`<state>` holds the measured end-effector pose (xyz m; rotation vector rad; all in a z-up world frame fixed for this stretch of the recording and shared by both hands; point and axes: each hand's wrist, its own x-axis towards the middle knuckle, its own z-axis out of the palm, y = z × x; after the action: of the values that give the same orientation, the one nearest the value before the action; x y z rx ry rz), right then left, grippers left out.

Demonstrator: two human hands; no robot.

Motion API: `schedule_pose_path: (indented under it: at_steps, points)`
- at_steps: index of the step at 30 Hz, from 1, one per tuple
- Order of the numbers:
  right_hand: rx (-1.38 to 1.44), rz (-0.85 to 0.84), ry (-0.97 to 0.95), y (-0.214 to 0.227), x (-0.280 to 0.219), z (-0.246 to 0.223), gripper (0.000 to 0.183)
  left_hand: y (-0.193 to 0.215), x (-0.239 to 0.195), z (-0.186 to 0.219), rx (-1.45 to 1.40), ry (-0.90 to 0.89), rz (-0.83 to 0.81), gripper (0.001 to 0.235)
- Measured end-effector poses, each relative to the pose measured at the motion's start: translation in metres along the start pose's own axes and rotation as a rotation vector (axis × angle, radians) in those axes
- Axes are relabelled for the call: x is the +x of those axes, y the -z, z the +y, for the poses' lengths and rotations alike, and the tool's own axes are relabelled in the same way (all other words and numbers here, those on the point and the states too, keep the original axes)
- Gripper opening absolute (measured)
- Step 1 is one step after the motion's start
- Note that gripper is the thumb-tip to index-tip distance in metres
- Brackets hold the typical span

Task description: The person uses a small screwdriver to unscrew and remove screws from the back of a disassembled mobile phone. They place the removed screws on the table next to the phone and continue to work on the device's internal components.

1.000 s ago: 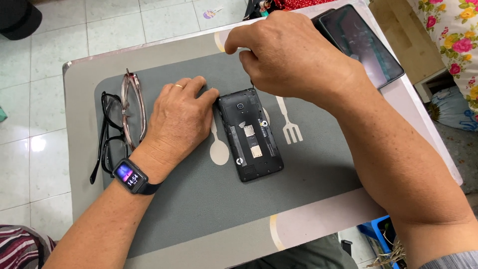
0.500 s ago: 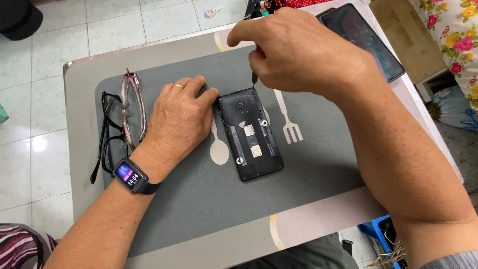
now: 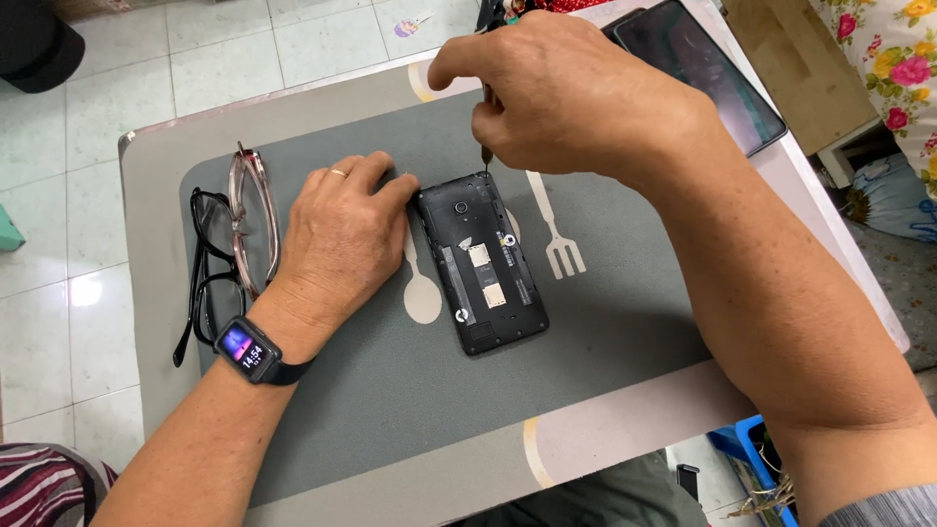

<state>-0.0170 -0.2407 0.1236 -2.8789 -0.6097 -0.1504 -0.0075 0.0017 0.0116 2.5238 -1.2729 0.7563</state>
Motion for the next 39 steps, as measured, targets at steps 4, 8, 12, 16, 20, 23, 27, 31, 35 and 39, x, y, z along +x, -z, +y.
schedule_pose_path:
  at_steps: [4,8,12,16,20,23,27,31,35,39]
  points:
    - [0.002,0.014,-0.021,0.0,0.004,-0.001,0.032,0.008,0.006,0.012,-0.132,0.102,0.038,0.017]
    - [0.004,0.033,0.039,-0.001,0.001,0.0,0.045,0.008,0.011,0.04,-0.163,0.164,-0.004,0.036]
    - [-0.021,0.079,0.023,-0.009,0.0,0.0,0.044,0.004,0.018,0.067,-0.241,0.102,-0.061,0.05]
    - [-0.06,0.338,0.152,-0.031,-0.009,0.001,0.018,0.001,0.018,0.077,-0.248,0.003,-0.099,0.043]
    - [-0.045,0.5,0.128,-0.044,-0.026,0.003,0.043,0.003,0.022,0.077,-0.306,0.006,-0.09,0.031]
    - [0.013,0.55,0.162,-0.044,-0.038,-0.002,0.042,0.007,0.02,0.08,-0.29,0.026,-0.085,0.031]
    - [0.053,0.6,0.161,-0.056,-0.043,-0.009,0.027,0.021,0.009,0.087,-0.301,0.016,-0.092,0.028]
    - [0.067,0.56,0.123,-0.065,-0.04,-0.021,0.034,0.047,-0.002,0.095,-0.363,0.07,-0.038,0.031]
    - [0.103,0.586,0.136,-0.073,-0.042,-0.026,0.036,0.146,0.006,0.113,-0.464,0.054,0.094,0.017]
    - [0.116,0.639,0.122,-0.082,-0.038,-0.025,0.036,0.191,0.021,0.129,-0.495,0.012,0.07,0.017]
